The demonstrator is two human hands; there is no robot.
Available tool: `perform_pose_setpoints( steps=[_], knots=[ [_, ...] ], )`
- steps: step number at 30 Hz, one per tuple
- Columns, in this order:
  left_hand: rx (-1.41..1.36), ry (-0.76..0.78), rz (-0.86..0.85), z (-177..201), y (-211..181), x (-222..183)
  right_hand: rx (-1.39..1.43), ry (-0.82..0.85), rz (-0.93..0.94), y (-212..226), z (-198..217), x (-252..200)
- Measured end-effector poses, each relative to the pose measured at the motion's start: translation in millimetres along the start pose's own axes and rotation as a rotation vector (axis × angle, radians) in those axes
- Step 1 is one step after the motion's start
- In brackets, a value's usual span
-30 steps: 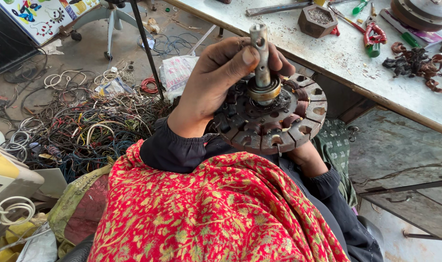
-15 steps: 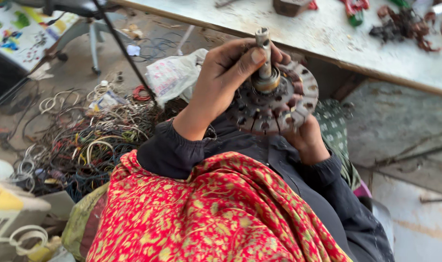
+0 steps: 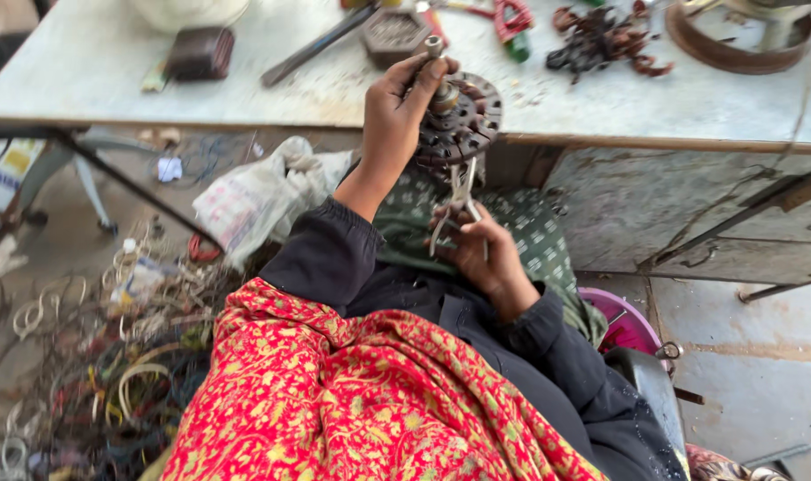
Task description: The person uses pliers to remove copper wire coils from a motor stator. They repeatedly grip and pull the coils, placing the removed pieces on the table. The person rotates the stator to access different slots and continues removing coils until the end of the clip.
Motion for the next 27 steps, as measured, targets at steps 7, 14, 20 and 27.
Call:
perform_pose_setpoints(
  steps=[7, 14, 20, 27],
  knots=[
    [0.177, -0.073, 0.013, -22, 65, 49, 0.068, 0.044, 0.008, 13, 30, 8],
    [0.241, -0.063, 0.133, -34, 117, 52, 0.040, 0.079, 0.006, 20, 42, 10],
    [0.467, 0.137, -0.147, -38, 139, 68, 0.047, 0.104, -0.065, 12, 46, 7],
    [0.383, 0.478, 0.071, -36, 162, 71, -0.197, 0.122, -0.048, 29, 19, -3]
  ],
)
Point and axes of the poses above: each hand's wrist, its own x-axis towards the middle knuckle, its own z-axis out of the back of the hand, y = z × x, the point moved 9 cm from there along x, towards the middle knuckle, and after that the axes turned 3 degrees about -x, right-handed, at the moved point
